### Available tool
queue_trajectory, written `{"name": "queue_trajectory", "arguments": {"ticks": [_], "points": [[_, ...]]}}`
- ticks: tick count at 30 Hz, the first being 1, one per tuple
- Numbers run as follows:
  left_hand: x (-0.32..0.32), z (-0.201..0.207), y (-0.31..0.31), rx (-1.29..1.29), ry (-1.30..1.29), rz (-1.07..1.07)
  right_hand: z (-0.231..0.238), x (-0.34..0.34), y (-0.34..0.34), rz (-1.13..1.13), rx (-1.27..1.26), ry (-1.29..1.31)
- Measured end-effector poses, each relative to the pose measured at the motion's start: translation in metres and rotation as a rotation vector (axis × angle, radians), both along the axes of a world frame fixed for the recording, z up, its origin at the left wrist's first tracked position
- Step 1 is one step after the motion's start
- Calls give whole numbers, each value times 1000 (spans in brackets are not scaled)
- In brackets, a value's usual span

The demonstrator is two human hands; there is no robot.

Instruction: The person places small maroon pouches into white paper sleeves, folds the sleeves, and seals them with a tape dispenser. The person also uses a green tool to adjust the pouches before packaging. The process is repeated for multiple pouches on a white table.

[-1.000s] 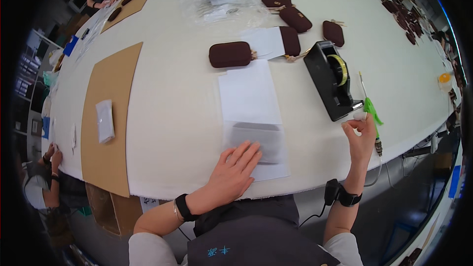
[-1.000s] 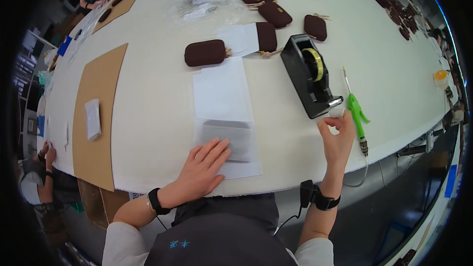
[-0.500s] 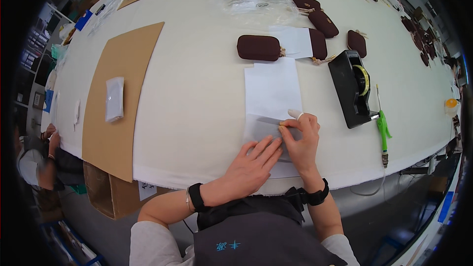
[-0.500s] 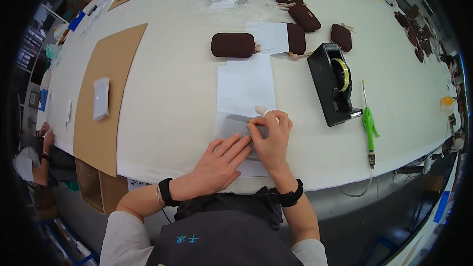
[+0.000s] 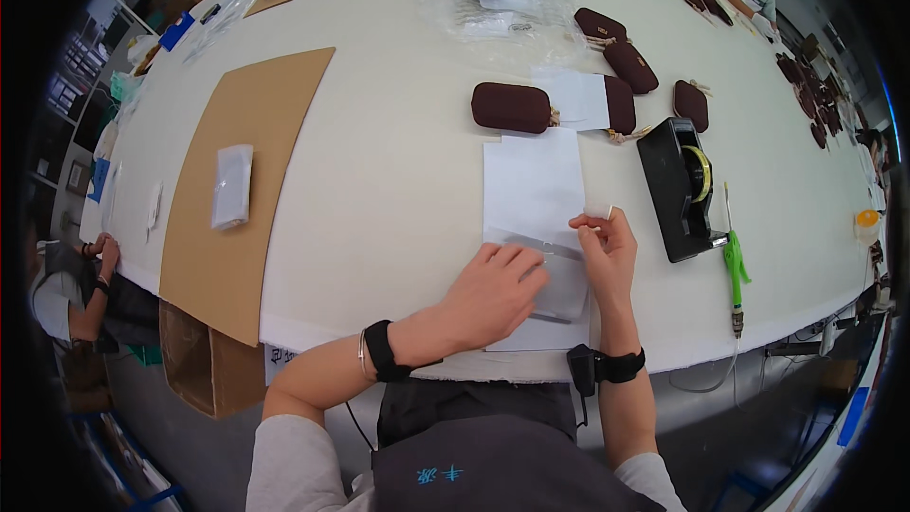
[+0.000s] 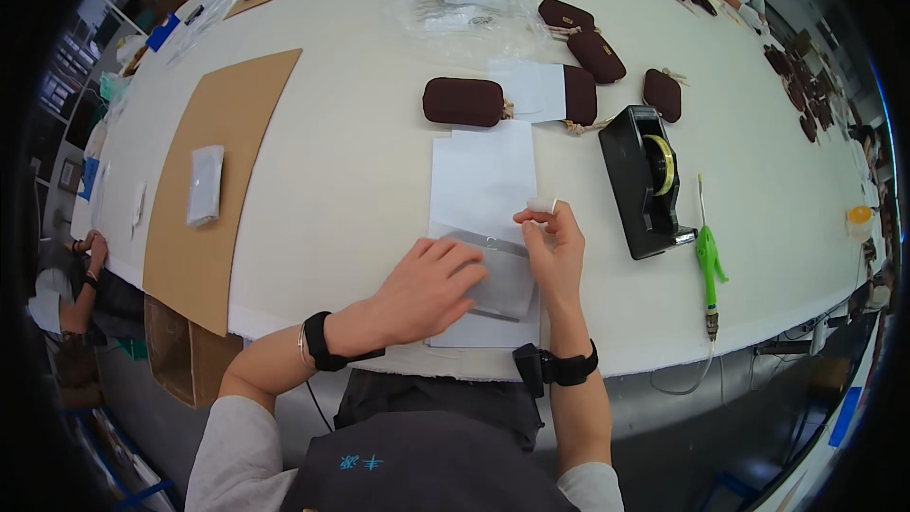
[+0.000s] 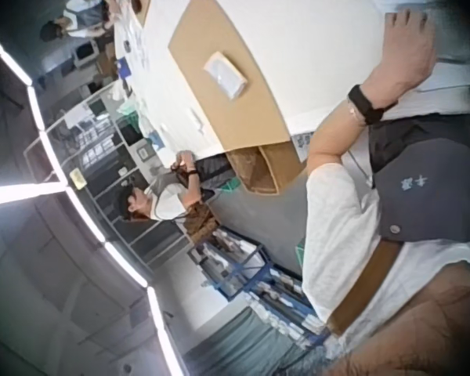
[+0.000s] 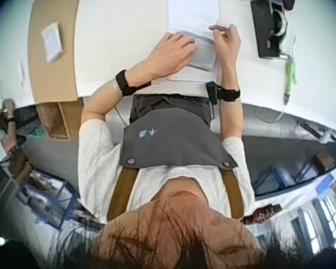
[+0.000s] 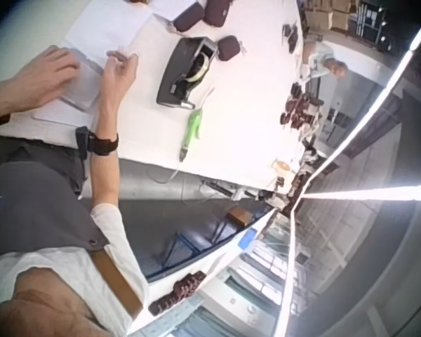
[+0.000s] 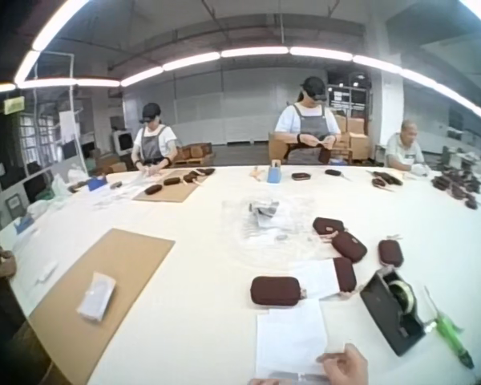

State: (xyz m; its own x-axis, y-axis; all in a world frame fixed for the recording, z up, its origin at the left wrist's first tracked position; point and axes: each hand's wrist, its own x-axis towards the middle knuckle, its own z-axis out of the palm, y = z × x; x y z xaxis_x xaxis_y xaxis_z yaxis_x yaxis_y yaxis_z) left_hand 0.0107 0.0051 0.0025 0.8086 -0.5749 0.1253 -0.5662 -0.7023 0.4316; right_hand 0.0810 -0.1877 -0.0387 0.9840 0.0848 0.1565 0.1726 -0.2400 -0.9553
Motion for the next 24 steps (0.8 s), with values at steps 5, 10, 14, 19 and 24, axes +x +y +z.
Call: {"name": "queue_trajectory", "arguments": {"ticks": [5,10,14,19,24], "points": [[18,1,-2,66,19,19,6,-8,-4,192,-480,-456],[36,-6,-1,41,-33,42,-8,-7,-11,52,34,13],[57,19,1,183,406,2,-7,2,-23,-9,149,48],[49,33,42,-130,657,100,-12,1,-21,-11,151,57],[35,15,165,-729,633,702,-12,0,-25,-16,117,71]]}}
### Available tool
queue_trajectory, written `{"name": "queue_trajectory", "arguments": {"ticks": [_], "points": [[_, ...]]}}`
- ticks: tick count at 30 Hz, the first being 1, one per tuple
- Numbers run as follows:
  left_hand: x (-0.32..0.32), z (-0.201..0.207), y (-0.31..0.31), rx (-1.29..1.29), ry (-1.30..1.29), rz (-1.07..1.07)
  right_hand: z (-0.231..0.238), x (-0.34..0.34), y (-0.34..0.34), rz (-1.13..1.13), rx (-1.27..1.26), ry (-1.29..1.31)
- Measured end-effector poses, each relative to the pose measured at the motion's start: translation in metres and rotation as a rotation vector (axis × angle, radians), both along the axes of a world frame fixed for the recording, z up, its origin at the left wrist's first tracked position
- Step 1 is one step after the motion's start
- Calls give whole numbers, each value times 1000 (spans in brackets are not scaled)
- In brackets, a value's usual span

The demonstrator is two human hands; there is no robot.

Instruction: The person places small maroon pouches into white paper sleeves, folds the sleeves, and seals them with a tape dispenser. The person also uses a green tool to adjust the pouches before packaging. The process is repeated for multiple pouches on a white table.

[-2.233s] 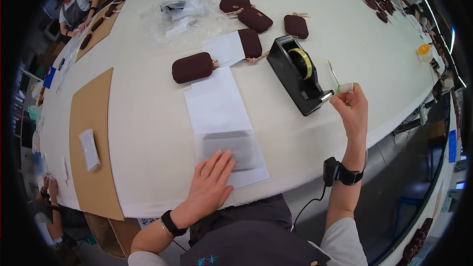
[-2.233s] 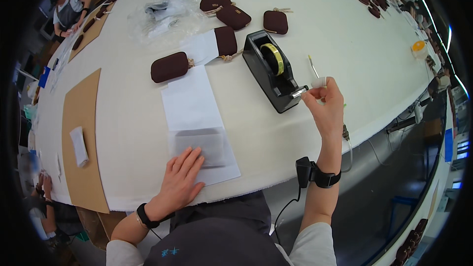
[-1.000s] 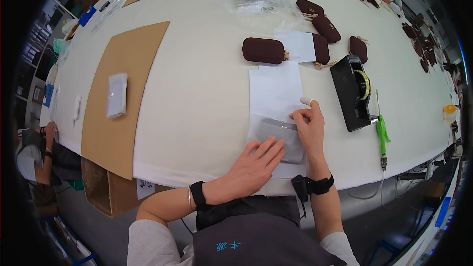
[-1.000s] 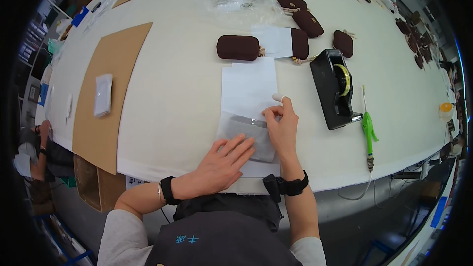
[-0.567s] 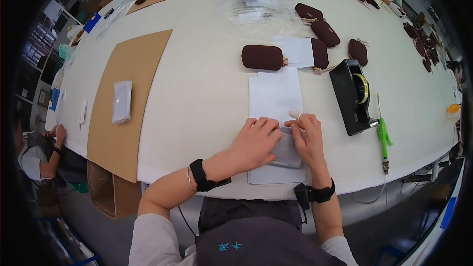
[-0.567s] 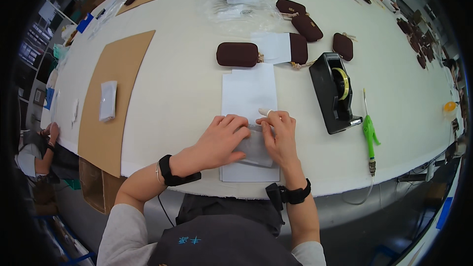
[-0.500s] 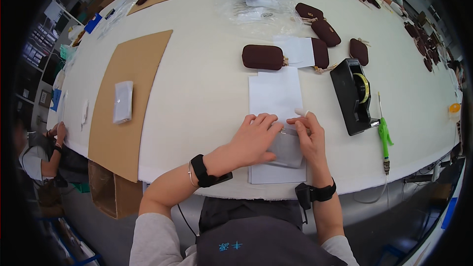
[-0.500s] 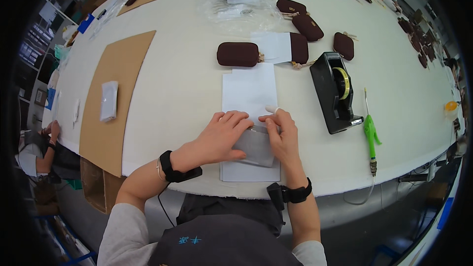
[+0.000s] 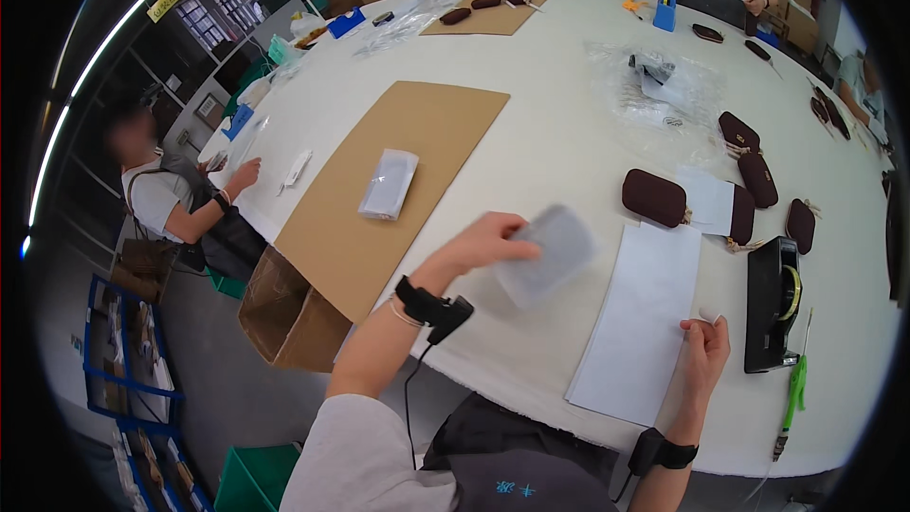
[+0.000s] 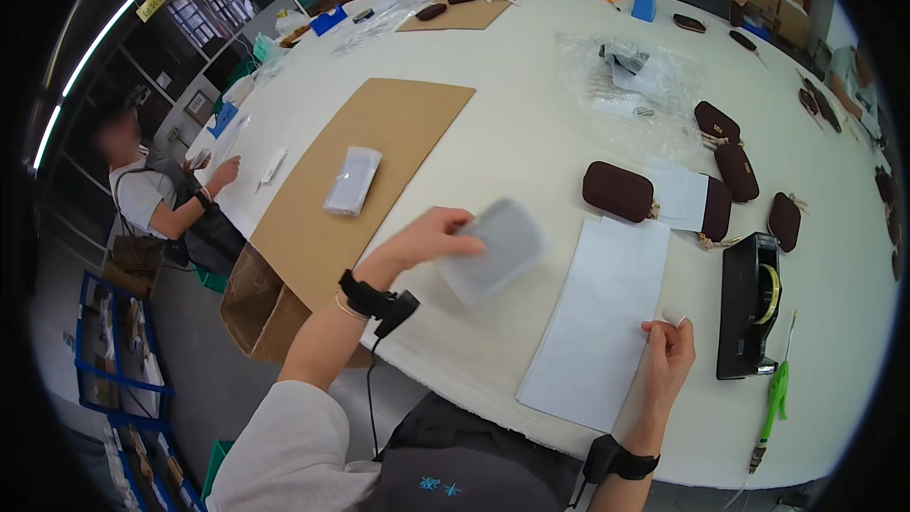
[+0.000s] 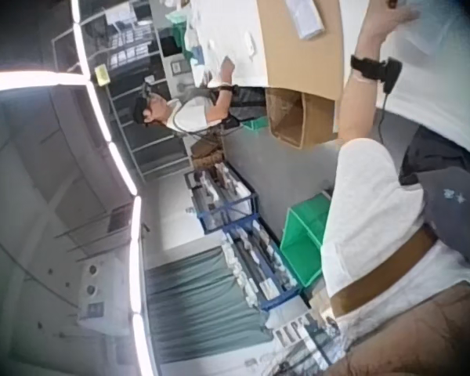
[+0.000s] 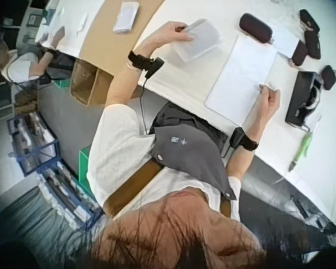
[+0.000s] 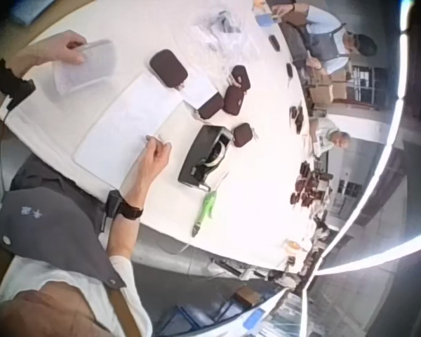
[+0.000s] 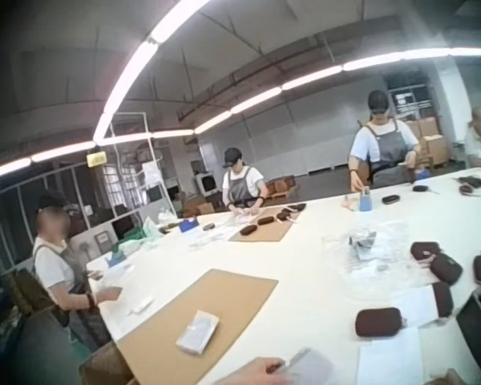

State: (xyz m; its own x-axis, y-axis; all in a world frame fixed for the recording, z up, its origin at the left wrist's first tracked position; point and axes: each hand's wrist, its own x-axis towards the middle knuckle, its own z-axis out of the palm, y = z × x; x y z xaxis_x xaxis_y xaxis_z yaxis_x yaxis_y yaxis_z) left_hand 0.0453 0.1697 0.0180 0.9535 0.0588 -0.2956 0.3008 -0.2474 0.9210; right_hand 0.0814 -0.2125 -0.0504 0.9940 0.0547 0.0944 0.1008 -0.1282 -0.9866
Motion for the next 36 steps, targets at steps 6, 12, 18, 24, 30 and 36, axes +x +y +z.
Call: {"name": "queue_trajectory", "arguments": {"ticks": [6,12,18,24,30,36], "points": [[-44,-36,188,147,26,619,-1,-1,7,24,-10,40],[11,-25,131,1159,-363,351,-1,-1,4,5,-48,34],[139,5,-55,822,-554,-491,-9,-4,7,-12,-111,-5],[209,-10,-119,939,-302,-684,4,-6,11,4,-107,-24],[171,11,-122,-481,-4,-499,46,-38,-25,-106,-234,-294],[93,8,-150,-1314,283,-752,45,-52,-152,-632,-704,-352]]}}
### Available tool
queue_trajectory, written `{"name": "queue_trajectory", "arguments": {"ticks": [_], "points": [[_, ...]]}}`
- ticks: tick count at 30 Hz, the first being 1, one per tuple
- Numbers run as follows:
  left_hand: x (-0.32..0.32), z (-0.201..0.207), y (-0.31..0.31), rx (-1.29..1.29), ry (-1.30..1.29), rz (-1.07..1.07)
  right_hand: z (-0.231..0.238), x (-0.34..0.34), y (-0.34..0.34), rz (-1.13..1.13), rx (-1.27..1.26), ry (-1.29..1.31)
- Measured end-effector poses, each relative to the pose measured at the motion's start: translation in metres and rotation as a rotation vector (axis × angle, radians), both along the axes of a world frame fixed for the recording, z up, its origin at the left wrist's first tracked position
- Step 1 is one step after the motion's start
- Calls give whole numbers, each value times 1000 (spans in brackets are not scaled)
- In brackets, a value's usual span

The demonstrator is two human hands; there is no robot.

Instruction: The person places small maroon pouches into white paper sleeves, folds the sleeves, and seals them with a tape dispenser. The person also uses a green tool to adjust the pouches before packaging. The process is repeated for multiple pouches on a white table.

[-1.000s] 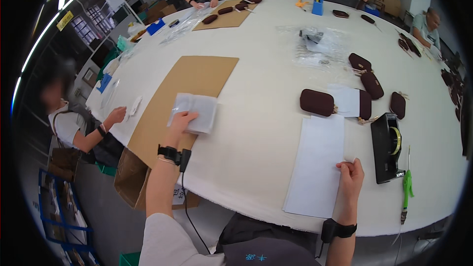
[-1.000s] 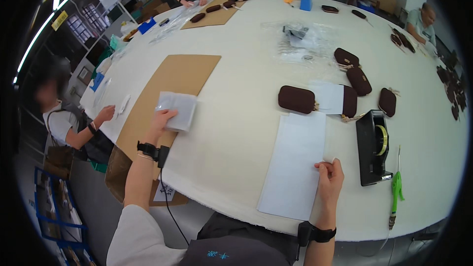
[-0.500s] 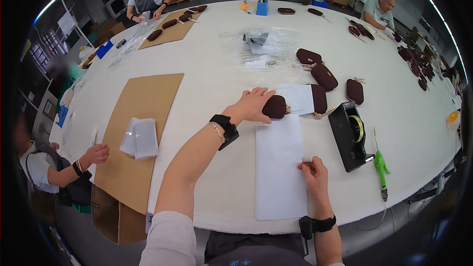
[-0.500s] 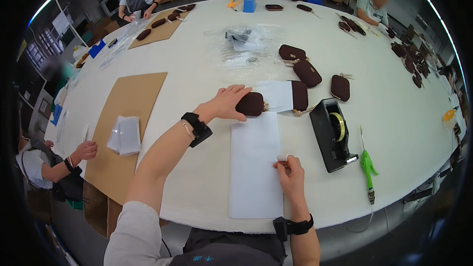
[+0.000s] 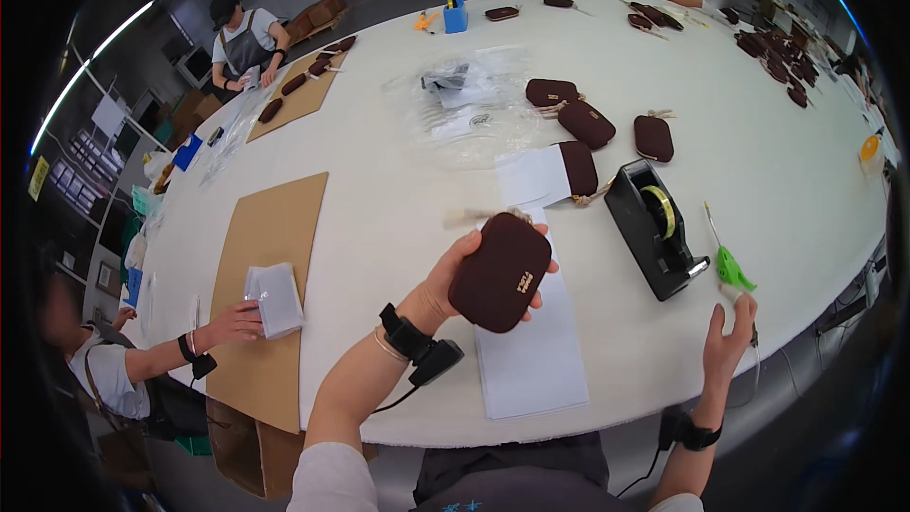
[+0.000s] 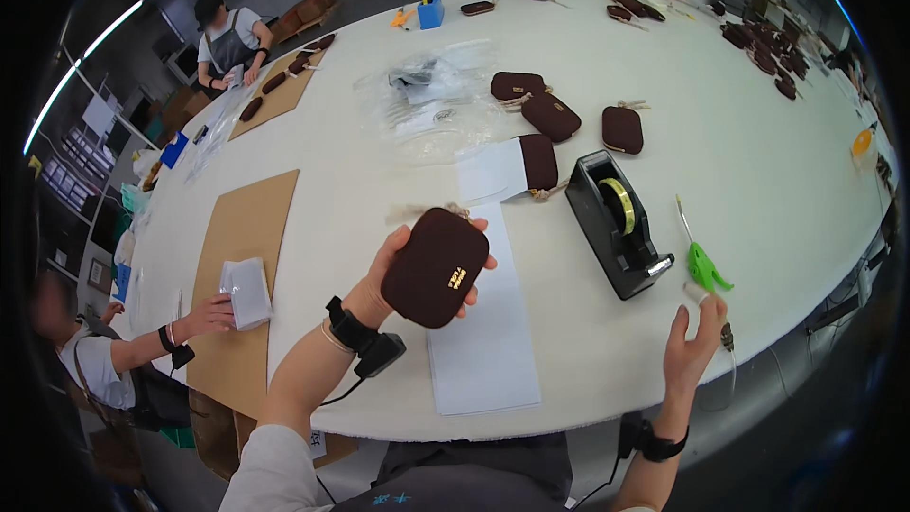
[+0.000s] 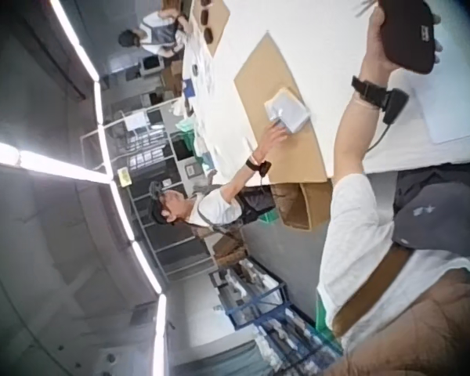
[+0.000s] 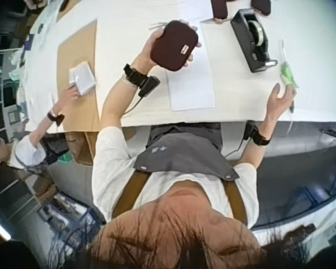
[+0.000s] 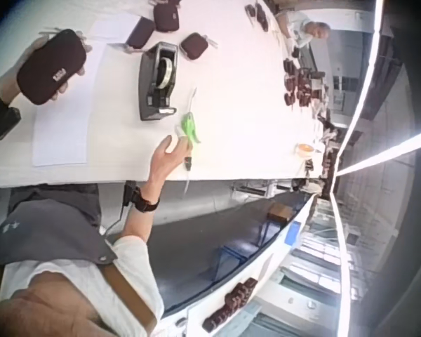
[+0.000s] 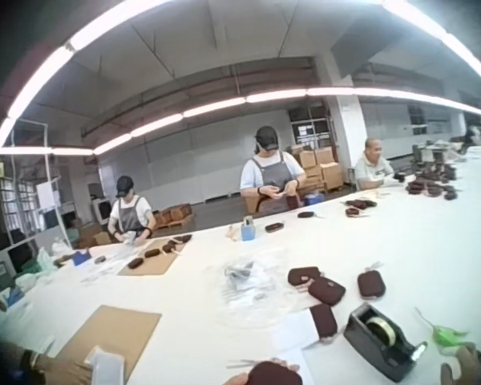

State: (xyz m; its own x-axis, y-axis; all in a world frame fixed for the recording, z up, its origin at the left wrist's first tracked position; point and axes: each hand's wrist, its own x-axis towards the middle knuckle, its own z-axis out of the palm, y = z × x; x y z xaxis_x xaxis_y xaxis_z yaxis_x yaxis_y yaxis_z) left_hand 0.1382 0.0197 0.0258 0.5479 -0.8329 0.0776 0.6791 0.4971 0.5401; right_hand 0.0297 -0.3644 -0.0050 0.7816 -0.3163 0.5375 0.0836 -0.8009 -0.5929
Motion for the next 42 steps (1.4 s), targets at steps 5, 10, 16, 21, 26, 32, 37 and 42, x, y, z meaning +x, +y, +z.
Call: {"name": "queue_trajectory", "arguments": {"ticks": [5,10,16,21,26,32,37,42], "points": [[-56,-1,-69,-110,147,-198,-39,36,-77,-89,-425,324],[-103,-19,-124,-107,186,-276,-28,64,-81,-132,-505,475],[-109,-30,-157,-69,298,-311,-13,24,-115,34,-178,223],[-137,-60,-202,5,418,-329,81,-140,-92,228,343,632],[-189,-92,-256,90,499,-566,108,-307,-59,432,352,1248],[-207,-138,-268,219,553,-721,98,-328,-29,322,383,1380],[-204,-161,-252,275,595,-697,76,-327,-34,194,227,1300],[-201,-168,-243,264,596,-709,60,-317,-33,218,187,1309]]}}
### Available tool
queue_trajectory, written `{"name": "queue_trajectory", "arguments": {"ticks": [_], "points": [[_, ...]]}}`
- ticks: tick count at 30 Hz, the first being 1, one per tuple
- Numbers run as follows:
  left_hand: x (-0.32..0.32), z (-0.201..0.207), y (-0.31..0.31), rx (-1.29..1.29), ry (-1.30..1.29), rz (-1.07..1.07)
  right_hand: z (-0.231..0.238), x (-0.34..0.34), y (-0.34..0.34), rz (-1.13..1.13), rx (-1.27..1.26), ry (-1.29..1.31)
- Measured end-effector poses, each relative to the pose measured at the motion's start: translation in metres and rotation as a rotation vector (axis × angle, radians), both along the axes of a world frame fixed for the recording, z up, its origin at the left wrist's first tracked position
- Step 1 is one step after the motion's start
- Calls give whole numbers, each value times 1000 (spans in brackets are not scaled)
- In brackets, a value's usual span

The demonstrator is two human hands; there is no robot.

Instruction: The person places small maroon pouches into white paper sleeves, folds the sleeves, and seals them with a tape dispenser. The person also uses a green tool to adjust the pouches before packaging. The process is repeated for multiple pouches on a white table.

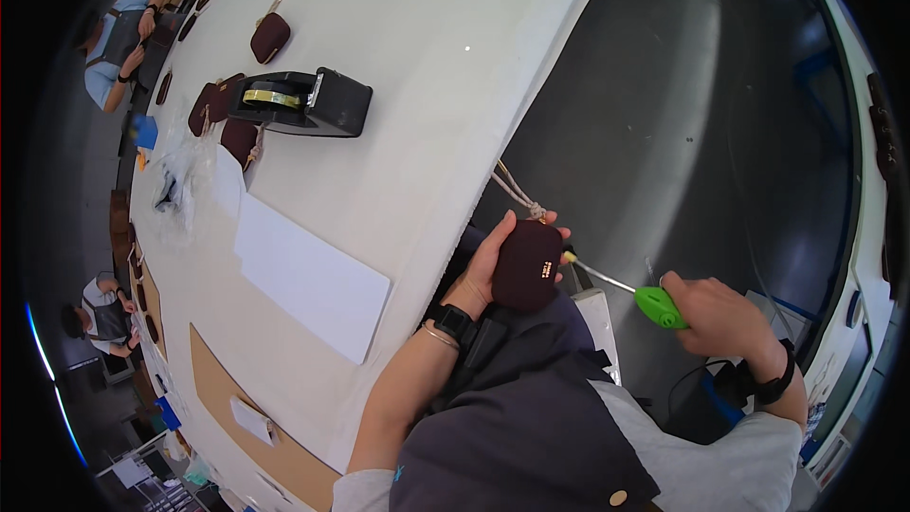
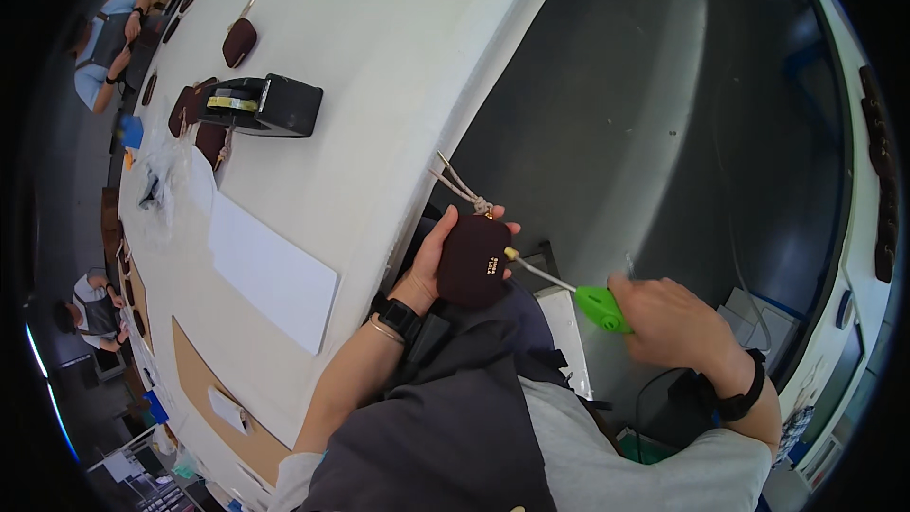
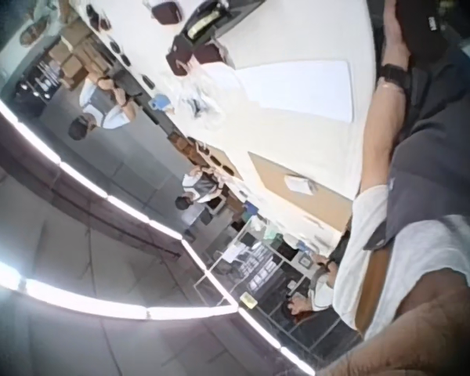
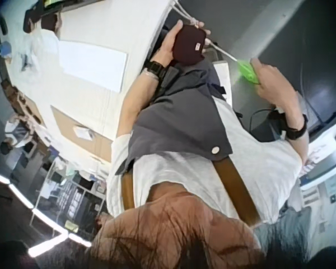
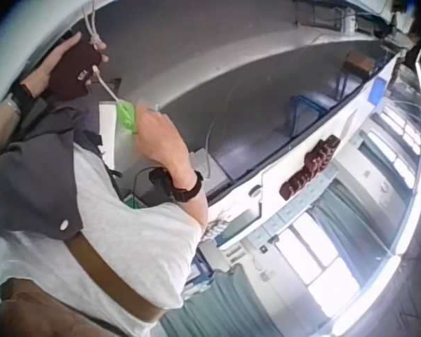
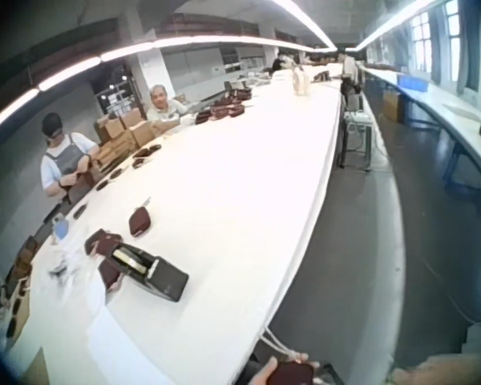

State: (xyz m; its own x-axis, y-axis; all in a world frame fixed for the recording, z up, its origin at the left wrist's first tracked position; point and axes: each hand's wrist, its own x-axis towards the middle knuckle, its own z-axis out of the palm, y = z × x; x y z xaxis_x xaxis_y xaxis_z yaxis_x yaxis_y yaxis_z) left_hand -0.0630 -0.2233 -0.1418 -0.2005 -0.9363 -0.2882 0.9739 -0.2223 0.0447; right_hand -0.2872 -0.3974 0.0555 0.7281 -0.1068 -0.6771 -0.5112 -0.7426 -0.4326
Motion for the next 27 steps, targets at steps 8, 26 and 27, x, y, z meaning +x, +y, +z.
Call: {"name": "queue_trajectory", "arguments": {"ticks": [8,26,27], "points": [[-1,4,3,76,-27,19,-11,19,14,35,128,-26],[3,-13,11,-14,134,107,-13,18,21,164,257,125],[3,-12,11,-13,119,101,-12,22,25,173,280,154]]}}
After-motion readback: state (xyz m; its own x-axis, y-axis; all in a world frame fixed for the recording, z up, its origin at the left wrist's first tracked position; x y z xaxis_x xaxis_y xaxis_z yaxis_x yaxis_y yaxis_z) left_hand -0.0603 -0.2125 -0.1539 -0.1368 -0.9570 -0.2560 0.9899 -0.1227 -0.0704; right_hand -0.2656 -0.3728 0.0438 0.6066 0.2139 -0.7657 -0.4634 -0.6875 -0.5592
